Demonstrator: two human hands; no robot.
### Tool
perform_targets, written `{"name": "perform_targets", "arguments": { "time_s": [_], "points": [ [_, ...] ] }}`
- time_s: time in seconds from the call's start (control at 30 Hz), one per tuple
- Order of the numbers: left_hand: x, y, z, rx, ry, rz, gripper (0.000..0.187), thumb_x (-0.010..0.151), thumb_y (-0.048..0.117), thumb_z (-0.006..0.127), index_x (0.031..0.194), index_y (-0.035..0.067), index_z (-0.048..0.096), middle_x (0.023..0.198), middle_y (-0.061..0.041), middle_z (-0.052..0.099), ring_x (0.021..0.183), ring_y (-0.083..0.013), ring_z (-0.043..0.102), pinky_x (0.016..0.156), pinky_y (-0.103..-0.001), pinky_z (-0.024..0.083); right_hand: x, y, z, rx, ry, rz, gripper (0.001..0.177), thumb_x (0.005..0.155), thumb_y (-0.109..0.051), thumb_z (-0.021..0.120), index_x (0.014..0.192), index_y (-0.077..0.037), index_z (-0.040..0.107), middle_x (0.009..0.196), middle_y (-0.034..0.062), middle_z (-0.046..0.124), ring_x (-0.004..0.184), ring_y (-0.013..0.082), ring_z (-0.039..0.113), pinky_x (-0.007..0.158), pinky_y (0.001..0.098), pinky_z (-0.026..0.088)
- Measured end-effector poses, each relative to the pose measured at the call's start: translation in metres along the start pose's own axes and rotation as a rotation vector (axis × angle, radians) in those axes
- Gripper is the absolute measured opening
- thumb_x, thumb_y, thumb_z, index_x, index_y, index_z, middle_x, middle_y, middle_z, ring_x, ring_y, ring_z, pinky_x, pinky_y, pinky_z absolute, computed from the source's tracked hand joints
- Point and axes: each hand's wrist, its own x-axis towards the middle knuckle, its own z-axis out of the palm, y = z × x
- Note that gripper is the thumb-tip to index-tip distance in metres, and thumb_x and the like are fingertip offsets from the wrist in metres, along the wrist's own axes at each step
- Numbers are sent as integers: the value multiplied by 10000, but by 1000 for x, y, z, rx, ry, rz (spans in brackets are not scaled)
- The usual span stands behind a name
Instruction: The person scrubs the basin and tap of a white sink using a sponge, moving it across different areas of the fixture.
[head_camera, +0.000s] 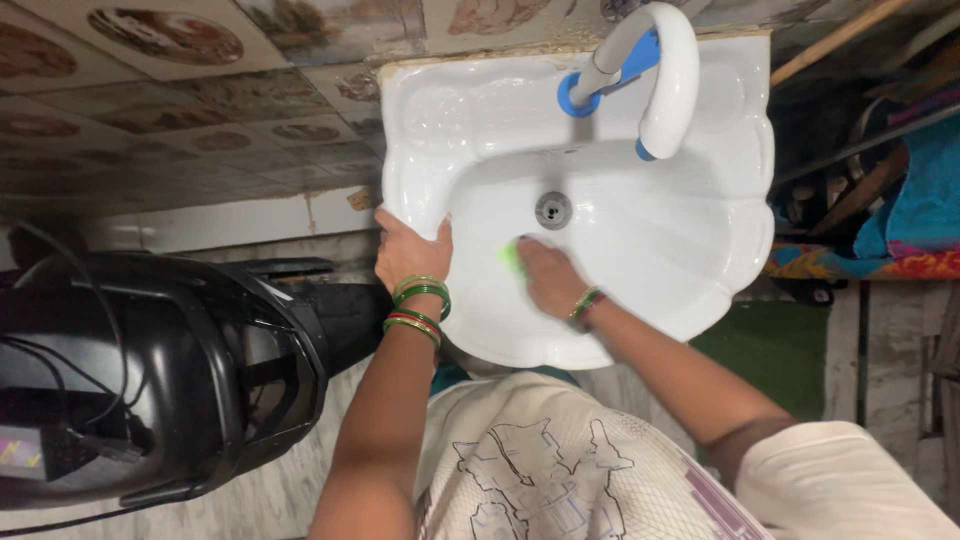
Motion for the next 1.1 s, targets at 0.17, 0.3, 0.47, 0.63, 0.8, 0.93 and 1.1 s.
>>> {"name": "perform_targets", "arguments": {
  "time_s": [0.17, 0.3, 0.47, 0.63, 0.8, 0.93, 1.1],
  "points": [
    [1, -4, 6, -15, 6, 6, 948, 780, 576, 800, 1331, -52, 352, 973, -244, 697, 881, -404, 719, 767, -481, 581, 15, 89, -48, -306, 259, 370, 768, 918, -92, 521, 1623, 22, 239, 1666, 197, 300, 1547, 311, 298, 1264, 451, 266],
    [2, 0, 4, -2, -1, -4, 918, 787, 588, 794, 1311, -35, 369, 976, -233, 702, 893, -405, 718, 783, -487, 576, 105, -42, 1, 142, 341, 57, 935, 852, -161, 626, 1605, 96, 135, 1659, 291, 196, 1548, 391, 186, 1227, 460, 208],
    [2, 1, 3, 10, 16, 14, 945, 781, 597, 790, 1322, -44, 355, 959, -230, 703, 868, -411, 718, 761, -494, 575, -2, -54, -12, 545, -50, -216, 794, 917, -216, 575, 1608, -28, 230, 1666, 203, 266, 1546, 342, 268, 1258, 425, 229],
    [3, -1, 6, 15, 19, 2, 919, 789, 594, 785, 1308, -36, 364, 953, -233, 704, 861, -413, 721, 770, -495, 577, -34, 56, -62, -195, -14, 318, 769, 881, -218, 509, 1585, -67, 237, 1660, 101, 248, 1550, 240, 243, 1161, 596, 277],
    [2, -3, 10, 11, 39, 10, 896, 794, 598, 785, 1283, -29, 373, 947, -249, 716, 890, -441, 713, 814, -516, 563, 19, -45, -8, -150, 151, 235, 835, 855, -257, 572, 1580, -7, 241, 1648, 241, 188, 1520, 403, 198, 1126, 681, 290],
    [-2, -5, 10, -2, 66, 57, 885, 828, 611, 778, 1276, -37, 376, 939, -252, 715, 889, -457, 709, 806, -532, 564, -3, -109, -20, 235, 13, -18, 804, 875, -265, 606, 1570, -70, 251, 1619, 211, 211, 1510, 367, 189, 1098, 674, 289],
    [-5, -8, 8, -83, 90, 147, 1055, 808, 495, 771, 1499, -70, 211, 1352, -296, 558, 1249, -429, 562, 953, -496, 516, -83, 24, -75, -220, -227, 245, 764, 841, -225, 566, 1560, -89, 345, 1669, 102, 274, 1550, 279, 231, 1203, 533, 261]
  ]
}}
